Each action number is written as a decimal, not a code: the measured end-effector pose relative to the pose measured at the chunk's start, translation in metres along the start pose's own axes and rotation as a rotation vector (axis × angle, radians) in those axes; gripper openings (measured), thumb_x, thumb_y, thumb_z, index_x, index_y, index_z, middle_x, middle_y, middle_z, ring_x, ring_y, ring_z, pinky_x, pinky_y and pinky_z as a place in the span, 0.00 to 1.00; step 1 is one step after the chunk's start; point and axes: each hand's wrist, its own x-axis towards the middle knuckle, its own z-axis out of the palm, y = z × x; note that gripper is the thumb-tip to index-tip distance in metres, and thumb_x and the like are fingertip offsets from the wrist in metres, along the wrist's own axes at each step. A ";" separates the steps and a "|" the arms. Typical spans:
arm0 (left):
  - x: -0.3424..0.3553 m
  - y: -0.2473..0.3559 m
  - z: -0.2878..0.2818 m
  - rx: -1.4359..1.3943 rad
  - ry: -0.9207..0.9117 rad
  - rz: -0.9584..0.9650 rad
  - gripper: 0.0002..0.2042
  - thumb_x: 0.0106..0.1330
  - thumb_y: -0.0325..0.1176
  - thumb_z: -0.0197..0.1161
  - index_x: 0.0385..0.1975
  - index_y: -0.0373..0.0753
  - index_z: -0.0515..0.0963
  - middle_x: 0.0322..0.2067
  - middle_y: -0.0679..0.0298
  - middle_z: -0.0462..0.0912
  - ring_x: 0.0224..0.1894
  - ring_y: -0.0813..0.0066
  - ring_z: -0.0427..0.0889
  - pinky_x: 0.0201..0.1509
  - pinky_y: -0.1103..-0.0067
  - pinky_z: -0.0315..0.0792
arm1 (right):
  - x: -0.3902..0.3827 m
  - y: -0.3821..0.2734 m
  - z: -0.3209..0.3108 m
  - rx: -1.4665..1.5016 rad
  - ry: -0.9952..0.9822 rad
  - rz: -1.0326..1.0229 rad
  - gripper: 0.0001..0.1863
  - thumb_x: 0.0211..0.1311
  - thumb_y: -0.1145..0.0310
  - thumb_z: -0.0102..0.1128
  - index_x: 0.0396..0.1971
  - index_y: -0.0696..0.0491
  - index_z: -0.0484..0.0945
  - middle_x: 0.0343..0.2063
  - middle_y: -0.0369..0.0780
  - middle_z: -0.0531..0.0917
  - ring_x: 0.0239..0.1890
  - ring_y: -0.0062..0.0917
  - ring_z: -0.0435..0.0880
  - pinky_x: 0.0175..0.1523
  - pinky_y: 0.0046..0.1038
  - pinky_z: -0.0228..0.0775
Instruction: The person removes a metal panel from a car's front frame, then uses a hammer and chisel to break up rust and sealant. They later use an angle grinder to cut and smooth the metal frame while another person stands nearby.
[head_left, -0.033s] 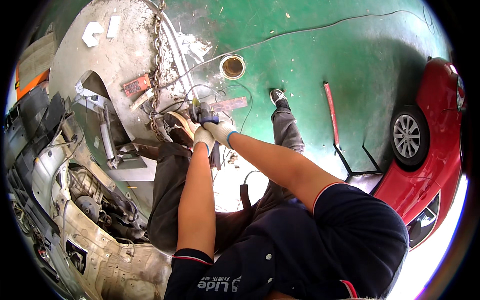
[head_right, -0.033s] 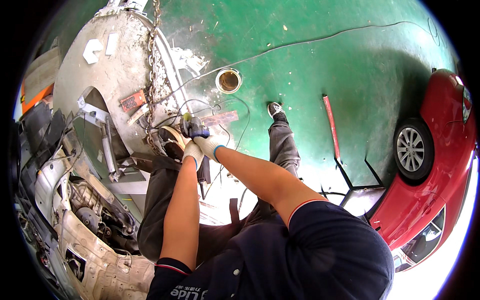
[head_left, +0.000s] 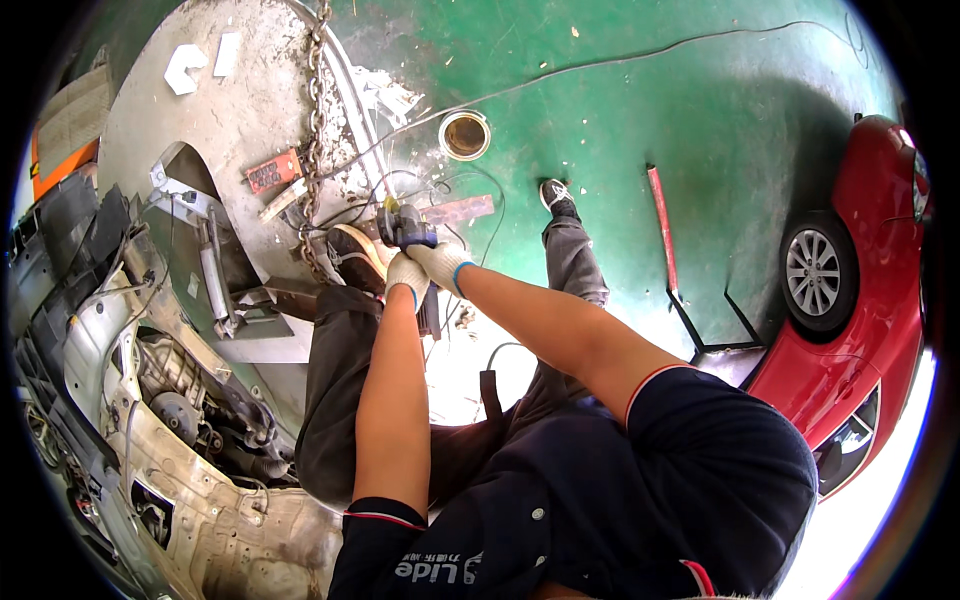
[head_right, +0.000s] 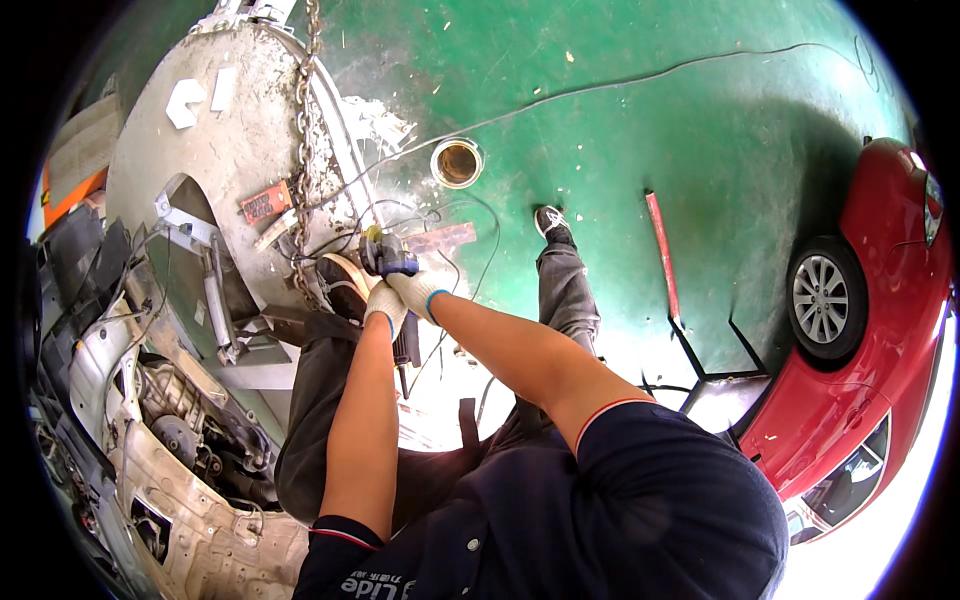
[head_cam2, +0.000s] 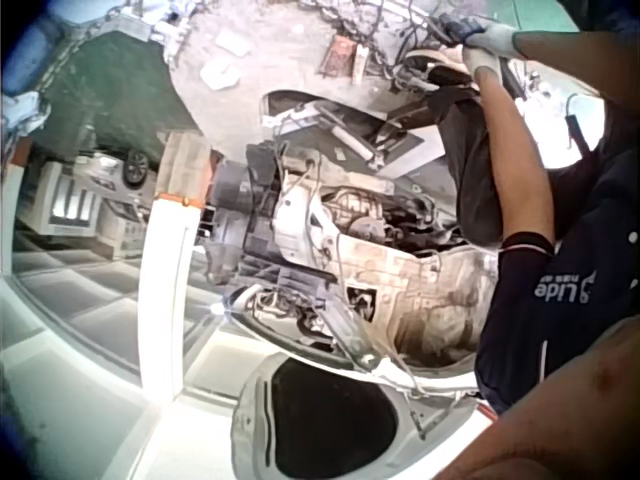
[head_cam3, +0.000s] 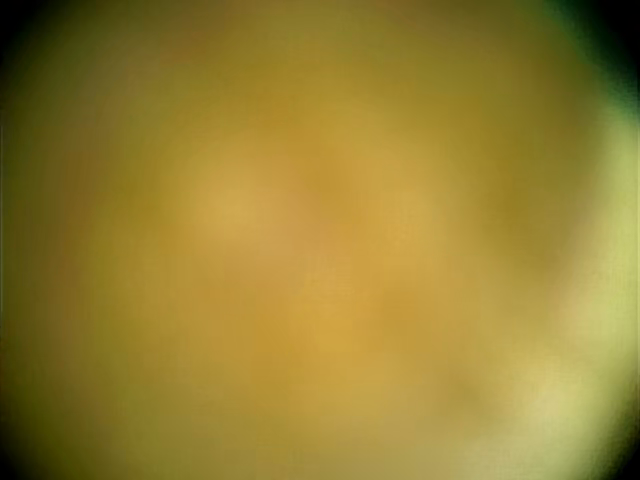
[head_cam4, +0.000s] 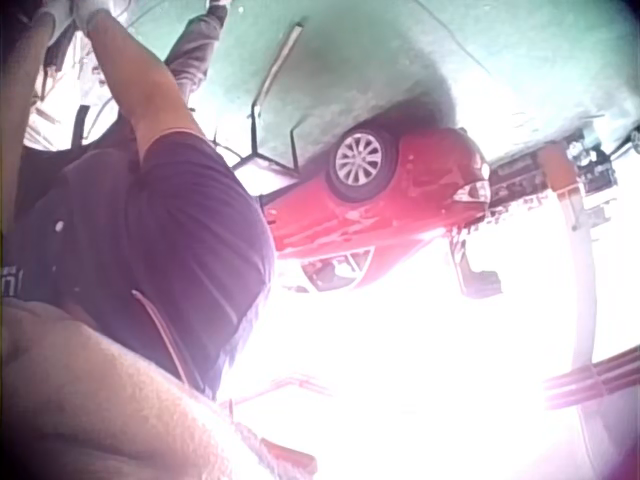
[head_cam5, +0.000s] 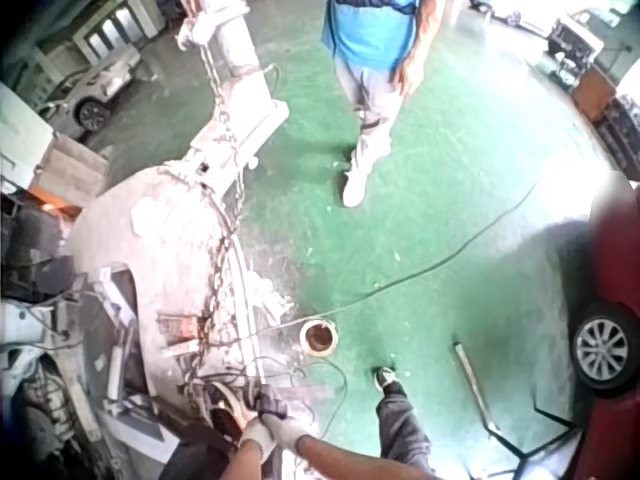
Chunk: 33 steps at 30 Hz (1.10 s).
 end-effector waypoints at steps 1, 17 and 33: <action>-0.001 0.002 -0.004 0.120 0.021 0.035 0.16 0.75 0.32 0.47 0.54 0.44 0.80 0.53 0.58 0.85 0.58 0.66 0.82 0.59 0.70 0.74 | 0.002 0.000 -0.001 0.021 0.008 -0.006 0.37 0.58 0.39 0.60 0.46 0.64 0.86 0.38 0.49 0.88 0.38 0.35 0.87 0.40 0.37 0.80; 0.008 -0.005 0.006 -0.213 -0.063 -0.076 0.16 0.73 0.33 0.51 0.55 0.47 0.82 0.53 0.61 0.86 0.56 0.67 0.84 0.57 0.71 0.76 | -0.006 -0.002 -0.001 0.067 0.011 -0.027 0.36 0.58 0.43 0.64 0.52 0.62 0.83 0.45 0.48 0.88 0.43 0.35 0.87 0.44 0.37 0.81; -0.019 0.011 -0.024 0.417 -0.129 0.180 0.17 0.73 0.34 0.51 0.58 0.52 0.81 0.58 0.67 0.84 0.60 0.72 0.82 0.59 0.72 0.75 | -0.006 0.012 0.007 0.067 0.019 0.019 0.36 0.58 0.42 0.63 0.49 0.63 0.85 0.42 0.48 0.88 0.40 0.34 0.88 0.41 0.37 0.80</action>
